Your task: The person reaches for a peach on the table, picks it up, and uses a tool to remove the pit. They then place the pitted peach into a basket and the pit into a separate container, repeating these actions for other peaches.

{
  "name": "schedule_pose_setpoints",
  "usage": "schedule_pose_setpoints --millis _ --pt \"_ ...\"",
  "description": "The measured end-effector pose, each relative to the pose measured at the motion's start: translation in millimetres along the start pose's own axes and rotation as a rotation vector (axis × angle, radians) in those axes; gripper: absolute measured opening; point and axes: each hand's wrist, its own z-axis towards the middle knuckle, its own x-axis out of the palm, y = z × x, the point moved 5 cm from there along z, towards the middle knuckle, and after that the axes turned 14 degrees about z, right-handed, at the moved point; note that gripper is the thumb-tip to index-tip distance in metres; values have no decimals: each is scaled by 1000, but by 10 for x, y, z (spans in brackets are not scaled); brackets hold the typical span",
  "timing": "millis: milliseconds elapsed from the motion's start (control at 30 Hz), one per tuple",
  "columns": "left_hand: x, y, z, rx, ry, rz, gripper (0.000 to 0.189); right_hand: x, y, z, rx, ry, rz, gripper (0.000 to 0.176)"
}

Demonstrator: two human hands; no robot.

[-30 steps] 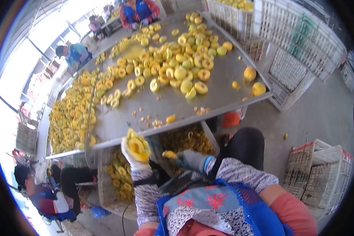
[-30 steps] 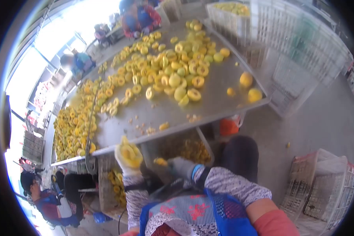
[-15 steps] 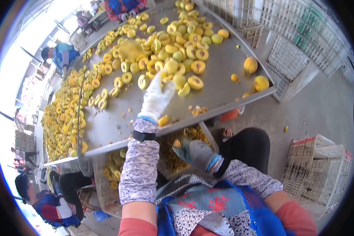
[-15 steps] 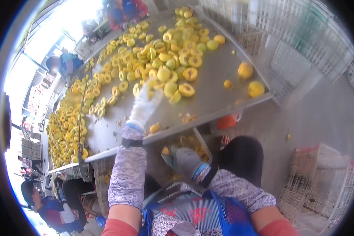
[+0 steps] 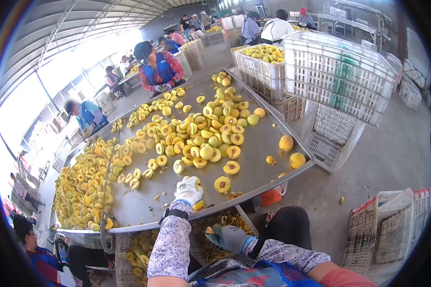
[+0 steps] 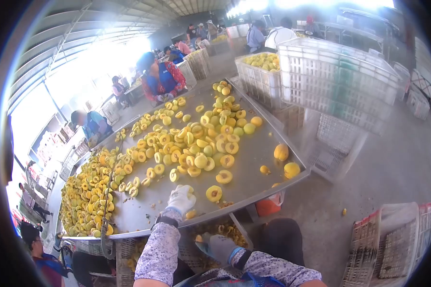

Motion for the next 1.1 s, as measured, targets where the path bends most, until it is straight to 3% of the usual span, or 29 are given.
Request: schedule_pose_setpoints --millis 33,100,133,167,233,267,300,333,367,400,467,567,667,700,767,833,900,967,1000,1067,1100 --pt "40 143 -11 1 -6 2 35 -64 90 24 -6 -3 -1 32" --pt "-18 366 -111 -7 -131 -450 41 -189 256 50 83 -32 -13 30" --pt "-64 447 -184 -161 -111 -713 48 -147 149 94 102 -61 50 28" --pt "101 599 -207 -143 -50 -1166 45 -183 170 107 95 -118 81 28" --pt "-83 532 -519 101 3 -1691 42 -251 273 172 5 -194 298 32" --pt "-253 392 -766 148 -38 -1808 43 -252 300 203 -15 -205 396 33" --pt "-357 302 -984 243 -102 -1717 43 -208 331 237 -133 -265 566 27" --pt "-291 268 -1109 225 -126 -1797 42 -218 412 256 -112 -244 546 23" --pt "-336 181 -1278 268 -345 -1245 42 -165 369 275 -100 -202 496 20" --pt "-174 217 -1306 201 -378 -1104 41 -144 431 286 -90 -202 539 23" --pt "-118 79 -1404 219 -290 -1742 40 -133 510 279 39 -107 419 24" --pt "-93 52 -1458 103 -332 -1783 32 -46 400 295 156 -82 350 29" --pt "2 96 -1461 16 -359 -1944 33 -46 463 275 118 -50 376 32" --pt "35 80 -1438 -81 -348 -1918 38 -25 442 273 123 -49 378 32" --pt "4 17 -1455 -118 -313 -1999 39 26 400 269 139 -37 427 50" --pt "37 -2 -1453 -153 -280 -2083 41 29 373 276 163 -17 376 51" --pt "48 8 -1456 -107 -300 -2009 54 87 283 258 186 8 324 51" --pt "31 -27 -1477 -128 -329 -2027 49 138 358 211 -188 -63 375 49" --pt "19 -36 -1482 -142 -363 -2045 44 141 376 204 -186 -64 377 49" --pt "32 -29 -1482 -139 -373 -2023 43 204 265 197 269 -2 623 43" --pt "36 -27 -1481 -134 -384 -2001 42 180 312 190 267 -3 624 43"
